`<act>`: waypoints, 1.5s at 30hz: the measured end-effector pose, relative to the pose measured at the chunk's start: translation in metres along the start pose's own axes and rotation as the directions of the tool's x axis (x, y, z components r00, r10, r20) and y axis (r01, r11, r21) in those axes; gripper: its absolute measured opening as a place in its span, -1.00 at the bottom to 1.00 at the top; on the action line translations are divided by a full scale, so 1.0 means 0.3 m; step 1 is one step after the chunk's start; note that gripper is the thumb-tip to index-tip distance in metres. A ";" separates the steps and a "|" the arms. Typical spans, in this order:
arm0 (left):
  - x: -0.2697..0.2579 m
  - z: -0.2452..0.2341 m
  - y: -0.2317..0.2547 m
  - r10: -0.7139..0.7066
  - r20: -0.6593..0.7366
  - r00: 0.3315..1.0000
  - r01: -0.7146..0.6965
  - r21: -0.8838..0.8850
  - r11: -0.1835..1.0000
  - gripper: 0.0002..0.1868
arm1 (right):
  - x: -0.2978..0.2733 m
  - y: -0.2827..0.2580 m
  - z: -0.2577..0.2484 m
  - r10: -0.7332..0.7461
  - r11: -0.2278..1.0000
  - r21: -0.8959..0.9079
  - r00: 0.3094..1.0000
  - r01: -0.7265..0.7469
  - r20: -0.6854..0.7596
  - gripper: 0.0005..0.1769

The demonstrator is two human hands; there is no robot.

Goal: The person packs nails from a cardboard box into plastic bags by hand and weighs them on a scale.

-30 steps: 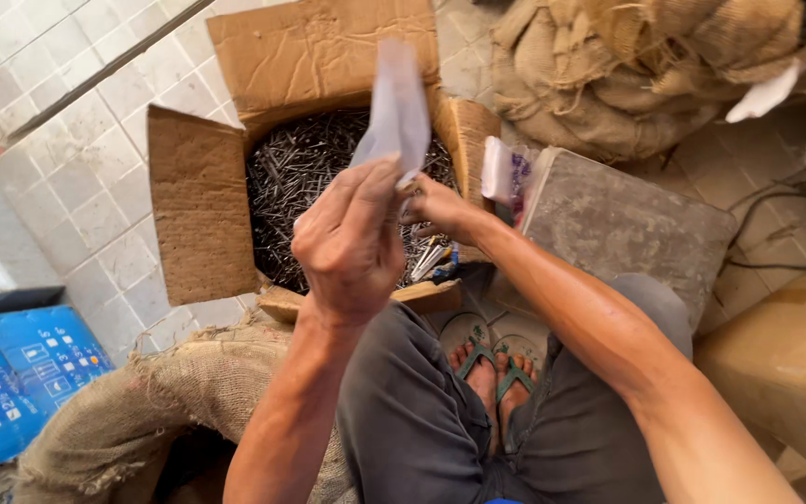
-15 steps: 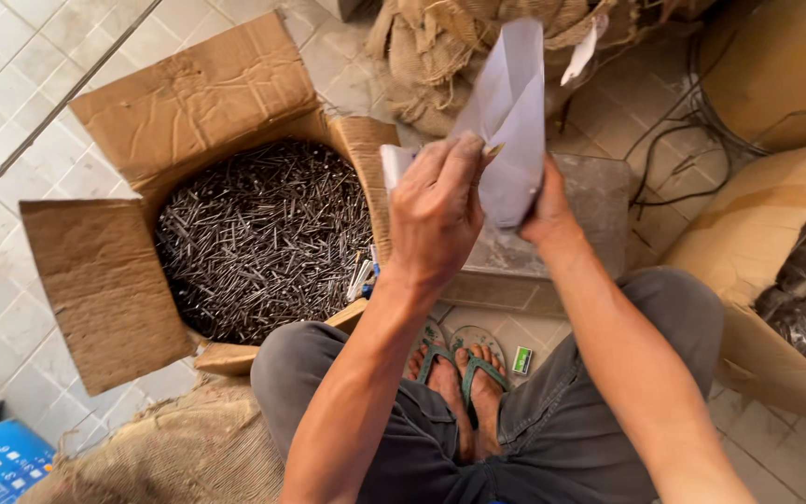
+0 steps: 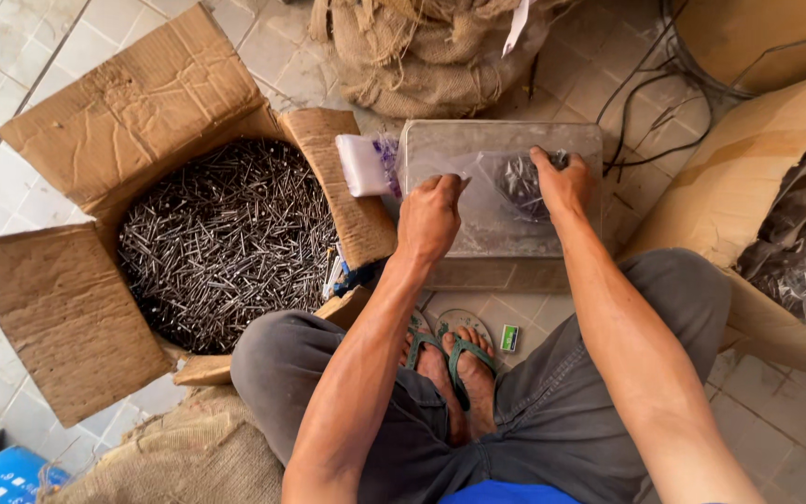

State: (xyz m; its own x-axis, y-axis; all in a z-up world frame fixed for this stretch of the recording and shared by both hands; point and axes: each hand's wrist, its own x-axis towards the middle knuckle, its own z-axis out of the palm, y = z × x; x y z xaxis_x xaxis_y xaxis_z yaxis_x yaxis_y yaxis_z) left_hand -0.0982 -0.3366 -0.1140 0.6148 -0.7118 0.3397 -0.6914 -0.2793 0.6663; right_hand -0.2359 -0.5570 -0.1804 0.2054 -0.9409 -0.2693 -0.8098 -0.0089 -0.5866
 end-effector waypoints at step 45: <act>-0.015 -1.106 0.325 0.152 0.087 0.985 -0.175 0.476 0.862 -0.88 | -0.718 -0.681 0.528 -0.225 0.516 0.578 0.551 -0.632 0.803 -0.53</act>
State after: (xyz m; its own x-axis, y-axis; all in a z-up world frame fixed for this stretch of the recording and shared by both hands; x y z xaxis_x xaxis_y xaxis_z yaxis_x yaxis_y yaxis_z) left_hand -0.0425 -0.1467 0.1698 0.4671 -0.7992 0.3784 -0.8842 -0.4227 0.1988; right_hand -0.0278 -0.2991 -0.1236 0.7373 -0.2444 -0.6298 -0.2302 0.7856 -0.5743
